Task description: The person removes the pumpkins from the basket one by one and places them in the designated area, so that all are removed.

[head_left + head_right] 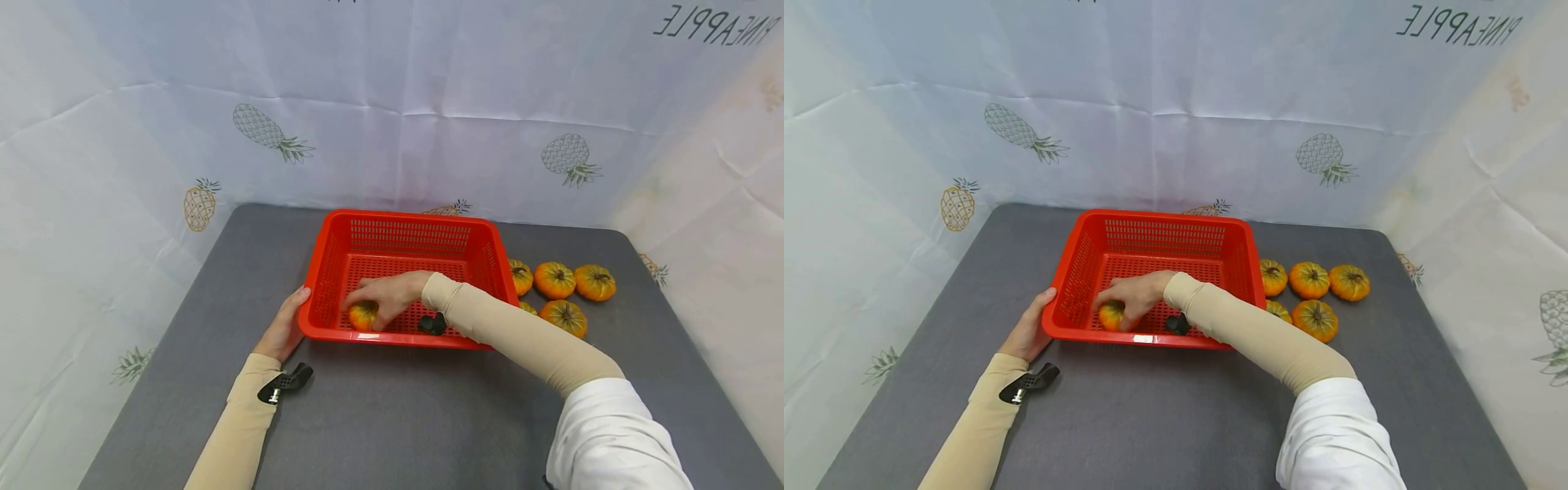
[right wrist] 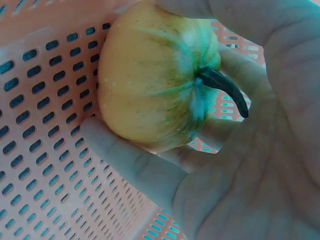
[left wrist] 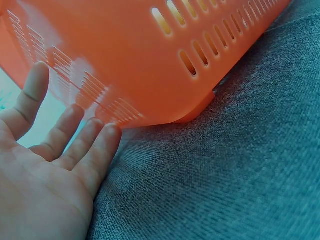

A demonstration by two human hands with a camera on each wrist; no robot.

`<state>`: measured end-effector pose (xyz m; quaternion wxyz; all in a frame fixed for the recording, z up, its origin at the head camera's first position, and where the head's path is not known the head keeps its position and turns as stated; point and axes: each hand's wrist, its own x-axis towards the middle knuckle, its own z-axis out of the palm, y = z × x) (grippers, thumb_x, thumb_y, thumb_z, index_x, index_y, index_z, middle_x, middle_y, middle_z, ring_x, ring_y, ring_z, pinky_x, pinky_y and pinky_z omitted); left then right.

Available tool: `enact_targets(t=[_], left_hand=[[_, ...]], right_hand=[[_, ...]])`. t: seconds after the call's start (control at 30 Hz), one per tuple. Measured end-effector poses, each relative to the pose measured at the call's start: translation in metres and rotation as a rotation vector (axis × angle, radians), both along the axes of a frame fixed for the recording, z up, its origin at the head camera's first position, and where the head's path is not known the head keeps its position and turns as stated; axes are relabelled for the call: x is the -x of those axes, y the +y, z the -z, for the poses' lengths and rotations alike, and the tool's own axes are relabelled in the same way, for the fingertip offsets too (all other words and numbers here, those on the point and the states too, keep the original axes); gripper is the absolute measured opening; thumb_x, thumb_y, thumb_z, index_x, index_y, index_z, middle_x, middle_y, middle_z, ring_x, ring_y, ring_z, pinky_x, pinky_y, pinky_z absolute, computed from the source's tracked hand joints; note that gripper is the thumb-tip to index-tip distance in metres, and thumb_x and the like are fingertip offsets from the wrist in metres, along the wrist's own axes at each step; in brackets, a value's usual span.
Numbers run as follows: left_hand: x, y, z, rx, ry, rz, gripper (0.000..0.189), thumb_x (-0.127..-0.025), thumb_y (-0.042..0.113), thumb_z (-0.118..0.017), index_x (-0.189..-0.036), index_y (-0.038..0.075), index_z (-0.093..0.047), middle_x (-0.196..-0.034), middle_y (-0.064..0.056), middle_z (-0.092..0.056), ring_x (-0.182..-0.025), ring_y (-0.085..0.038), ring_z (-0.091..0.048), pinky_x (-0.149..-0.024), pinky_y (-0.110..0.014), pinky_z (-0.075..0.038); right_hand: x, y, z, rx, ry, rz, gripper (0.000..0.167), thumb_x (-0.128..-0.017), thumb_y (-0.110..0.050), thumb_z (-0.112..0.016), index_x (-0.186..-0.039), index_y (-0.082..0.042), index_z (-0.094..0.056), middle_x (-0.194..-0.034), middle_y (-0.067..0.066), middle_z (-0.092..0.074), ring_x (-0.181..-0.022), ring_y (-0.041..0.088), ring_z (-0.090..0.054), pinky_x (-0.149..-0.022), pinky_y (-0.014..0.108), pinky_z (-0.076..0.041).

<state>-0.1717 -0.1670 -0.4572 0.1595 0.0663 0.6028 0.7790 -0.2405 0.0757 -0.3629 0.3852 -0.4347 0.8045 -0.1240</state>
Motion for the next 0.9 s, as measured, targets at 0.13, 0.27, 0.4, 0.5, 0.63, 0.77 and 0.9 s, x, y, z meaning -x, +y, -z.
enact_targets(t=[0.13, 0.27, 0.4, 0.5, 0.63, 0.77, 0.9], left_hand=[[0.000, 0.000, -0.001, -0.006, 0.002, 0.001, 0.049, -0.104, 0.044, -0.040, -0.139, 0.011, -0.046, -0.115, 0.005, -0.068, -0.105, -0.009, -0.063, -0.095, -0.026, -0.051], [0.000, 0.000, -0.001, -0.006, 0.004, 0.003, 0.049, -0.104, 0.044, -0.040, -0.140, 0.011, -0.046, -0.116, 0.005, -0.068, -0.105, -0.010, -0.063, -0.094, -0.026, -0.051], [0.001, 0.000, 0.000, -0.004, 0.003, 0.003, 0.049, -0.104, 0.044, -0.040, -0.140, 0.011, -0.046, -0.116, 0.005, -0.068, -0.105, -0.010, -0.063, -0.095, -0.026, -0.051], [0.001, 0.000, 0.000, 0.001, 0.000, 0.001, 0.050, -0.104, 0.044, -0.040, -0.140, 0.011, -0.046, -0.116, 0.005, -0.068, -0.105, -0.010, -0.063, -0.095, -0.026, -0.051], [0.001, 0.000, 0.000, 0.007, 0.003, 0.005, 0.050, -0.104, 0.045, -0.040, -0.140, 0.011, -0.046, -0.116, 0.004, -0.068, -0.105, -0.010, -0.063, -0.095, -0.027, -0.052], [0.001, 0.000, 0.001, 0.005, 0.011, 0.009, 0.050, -0.104, 0.045, -0.039, -0.140, 0.011, -0.046, -0.116, 0.004, -0.068, -0.105, -0.010, -0.063, -0.095, -0.027, -0.051], [0.001, -0.001, 0.003, 0.004, 0.015, 0.007, 0.049, -0.104, 0.045, -0.039, -0.140, 0.012, -0.047, -0.116, 0.005, -0.068, -0.105, -0.010, -0.063, -0.095, -0.027, -0.052]], right_hand=[[0.002, 0.003, -0.001, -0.018, 0.006, 0.009, 0.063, -0.089, -0.022, -0.073, -0.147, -0.027, -0.048, -0.136, 0.000, -0.045, -0.121, 0.015, -0.045, -0.100, 0.034, -0.046], [0.002, 0.005, -0.001, -0.024, 0.003, 0.017, 0.063, -0.089, -0.021, -0.073, -0.146, -0.025, -0.048, -0.136, 0.001, -0.045, -0.121, 0.015, -0.046, -0.101, 0.034, -0.045], [0.002, 0.005, 0.000, -0.043, 0.025, 0.023, 0.063, -0.089, -0.023, -0.073, -0.147, -0.026, -0.048, -0.135, 0.002, -0.047, -0.120, 0.015, -0.047, -0.100, 0.032, -0.045], [0.002, 0.006, 0.001, -0.055, 0.036, 0.029, 0.064, -0.089, -0.024, -0.074, -0.147, -0.026, -0.048, -0.133, 0.002, -0.049, -0.118, 0.015, -0.048, -0.100, 0.032, -0.045], [0.002, 0.007, 0.001, -0.050, 0.045, 0.029, 0.064, -0.089, -0.024, -0.073, -0.147, -0.026, -0.048, -0.133, 0.001, -0.050, -0.118, 0.014, -0.048, -0.101, 0.032, -0.045], [0.001, 0.009, 0.000, -0.058, 0.049, 0.029, 0.064, -0.089, -0.025, -0.073, -0.148, -0.026, -0.048, -0.134, 0.001, -0.049, -0.118, 0.014, -0.048, -0.100, 0.032, -0.045], [0.002, 0.013, 0.000, -0.073, 0.043, 0.036, 0.063, -0.090, -0.027, -0.073, -0.147, -0.027, -0.047, -0.134, 0.000, -0.049, -0.118, 0.015, -0.049, -0.100, 0.033, -0.046]])
